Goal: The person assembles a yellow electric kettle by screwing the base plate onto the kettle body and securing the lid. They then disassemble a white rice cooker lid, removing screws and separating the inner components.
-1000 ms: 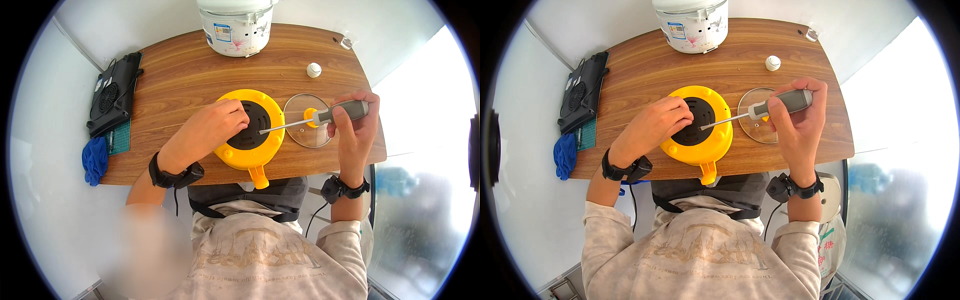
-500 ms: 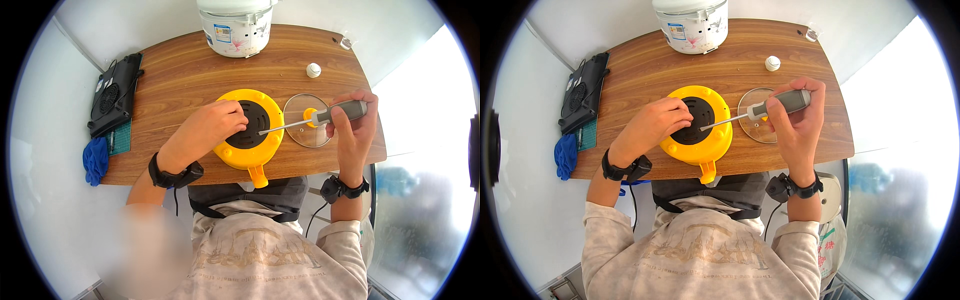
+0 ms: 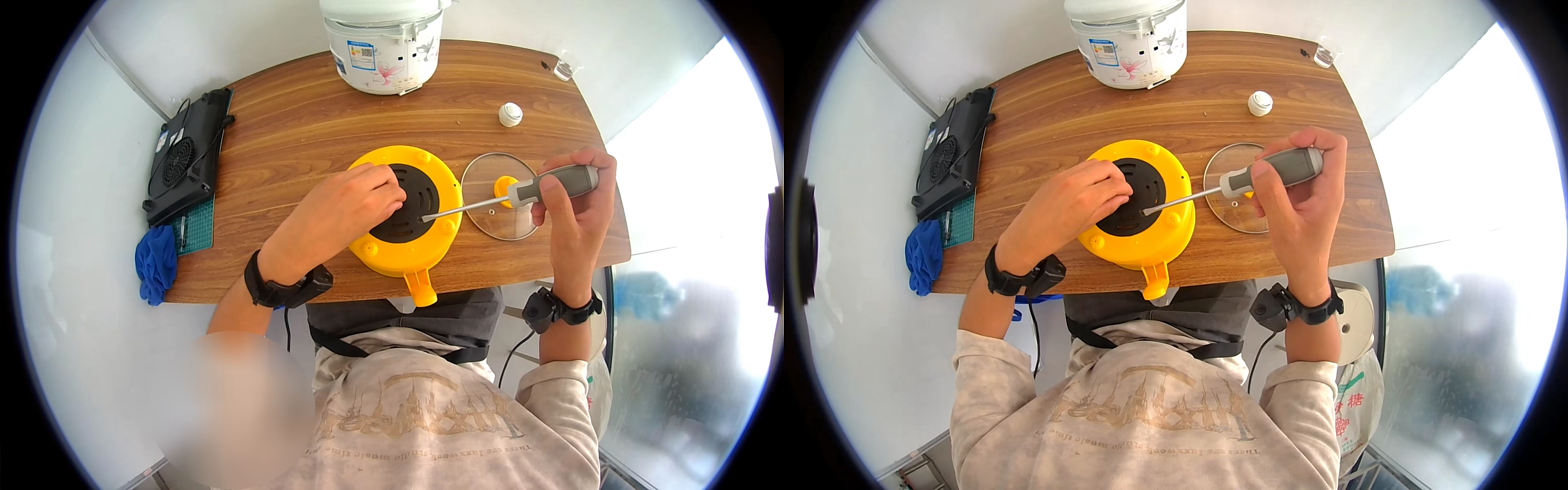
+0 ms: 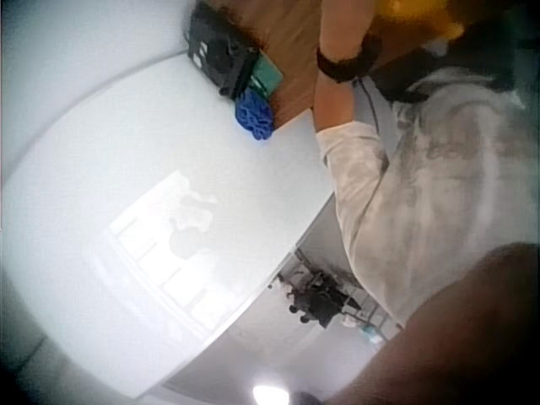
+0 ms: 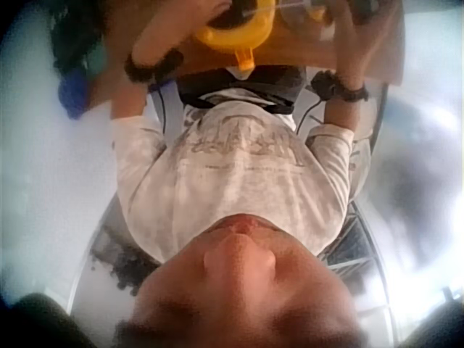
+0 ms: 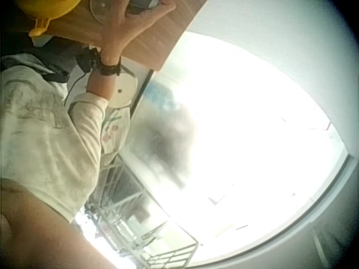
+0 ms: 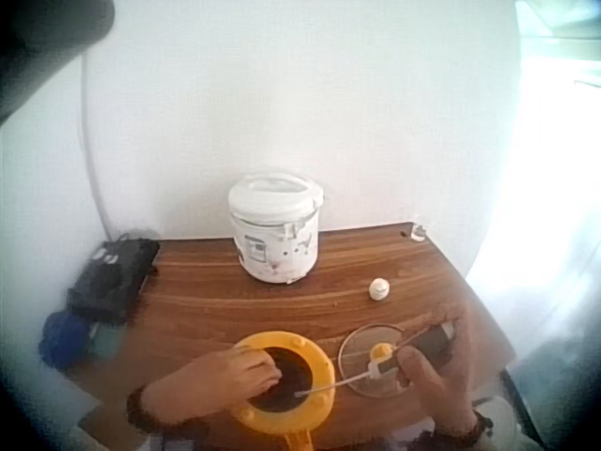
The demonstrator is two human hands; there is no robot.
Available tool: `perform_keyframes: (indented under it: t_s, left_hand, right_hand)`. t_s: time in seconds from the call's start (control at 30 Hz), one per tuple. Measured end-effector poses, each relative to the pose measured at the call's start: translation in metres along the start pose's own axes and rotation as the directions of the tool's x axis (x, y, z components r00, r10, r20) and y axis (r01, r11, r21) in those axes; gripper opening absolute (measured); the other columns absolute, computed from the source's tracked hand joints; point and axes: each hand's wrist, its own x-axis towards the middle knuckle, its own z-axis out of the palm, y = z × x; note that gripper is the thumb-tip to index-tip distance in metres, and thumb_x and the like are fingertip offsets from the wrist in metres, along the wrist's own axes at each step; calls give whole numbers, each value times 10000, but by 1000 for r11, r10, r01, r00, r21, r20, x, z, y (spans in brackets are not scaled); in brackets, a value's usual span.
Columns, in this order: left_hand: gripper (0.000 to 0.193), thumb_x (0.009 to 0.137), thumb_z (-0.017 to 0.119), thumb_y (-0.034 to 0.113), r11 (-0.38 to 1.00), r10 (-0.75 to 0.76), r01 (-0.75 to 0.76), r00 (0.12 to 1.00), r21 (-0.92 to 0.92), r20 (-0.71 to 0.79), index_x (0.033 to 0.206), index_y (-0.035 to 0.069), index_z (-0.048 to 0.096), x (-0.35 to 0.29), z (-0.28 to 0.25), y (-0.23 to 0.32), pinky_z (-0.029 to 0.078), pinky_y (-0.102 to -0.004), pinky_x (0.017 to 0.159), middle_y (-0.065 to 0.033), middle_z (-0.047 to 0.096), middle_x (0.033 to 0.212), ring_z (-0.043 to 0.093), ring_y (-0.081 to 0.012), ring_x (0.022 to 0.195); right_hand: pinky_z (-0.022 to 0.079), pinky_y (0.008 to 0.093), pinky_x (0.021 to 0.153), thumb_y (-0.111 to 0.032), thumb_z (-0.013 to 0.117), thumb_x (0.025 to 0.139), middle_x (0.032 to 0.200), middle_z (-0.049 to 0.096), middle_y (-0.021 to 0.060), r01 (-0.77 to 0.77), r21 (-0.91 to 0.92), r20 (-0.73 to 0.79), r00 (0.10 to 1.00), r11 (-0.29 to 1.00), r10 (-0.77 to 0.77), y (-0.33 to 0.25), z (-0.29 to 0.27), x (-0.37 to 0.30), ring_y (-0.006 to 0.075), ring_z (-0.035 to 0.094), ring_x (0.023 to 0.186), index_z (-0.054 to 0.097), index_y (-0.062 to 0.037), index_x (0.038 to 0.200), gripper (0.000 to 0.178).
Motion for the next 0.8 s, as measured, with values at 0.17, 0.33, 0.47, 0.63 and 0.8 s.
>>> perform_keyframes:
  t_s: [0.17, 0.33, 0.47, 0.63, 0.8]
  left_hand:
    - [145, 857, 700, 61, 1000, -6, 6, 1000, 4, -1, 995, 16, 711, 0, 1, 0, 557, -316, 829, -55, 653, 1013, 641, -214, 958]
    - [148, 855, 704, 64, 999, -23, 23, 1000, -32, -9, 997, 24, 719, -1, 2, -1, 558, -316, 824, -52, 660, 1006, 649, -217, 941]
    - [148, 869, 705, 70, 985, -92, 91, 996, -144, 1, 1008, 26, 732, 0, -2, 1, 555, -325, 829, -63, 666, 1015, 656, -229, 940]
    - [154, 897, 698, 71, 923, -204, 202, 979, -327, 27, 1036, 24, 745, -3, 2, -4, 547, -322, 856, -84, 669, 1032, 665, -246, 946]
    - [168, 903, 691, 58, 927, -193, 192, 981, -321, 29, 1056, 18, 747, -3, 2, -8, 548, -326, 863, -93, 670, 1042, 667, -254, 952]
  right_hand:
    - [485, 196, 558, 0, 667, 913, 975, 648, 88, 3, 5, 1, 1000, 1000, -3, 2, -1, 0, 73, 590, 690, 418, -88, 1163, 363]
    - [485, 196, 557, 2, 666, 913, 976, 647, 88, -3, -3, 2, 1000, 1000, 3, 1, 0, 0, 73, 592, 695, 416, -88, 1163, 365]
    - [486, 198, 555, 3, 669, 911, 976, 647, 87, -1, -16, 3, 1000, 1000, 1, 2, 0, 0, 74, 593, 696, 417, -88, 1163, 368]
    - [487, 195, 558, 14, 677, 902, 975, 647, 87, 2, -14, 5, 1000, 1000, -2, -2, 4, 2, 74, 595, 697, 411, -88, 1171, 391]
    - [490, 195, 563, 23, 674, 898, 979, 650, 89, -2, -20, 14, 1000, 1000, 2, -4, 7, 3, 77, 595, 696, 407, -84, 1181, 404]
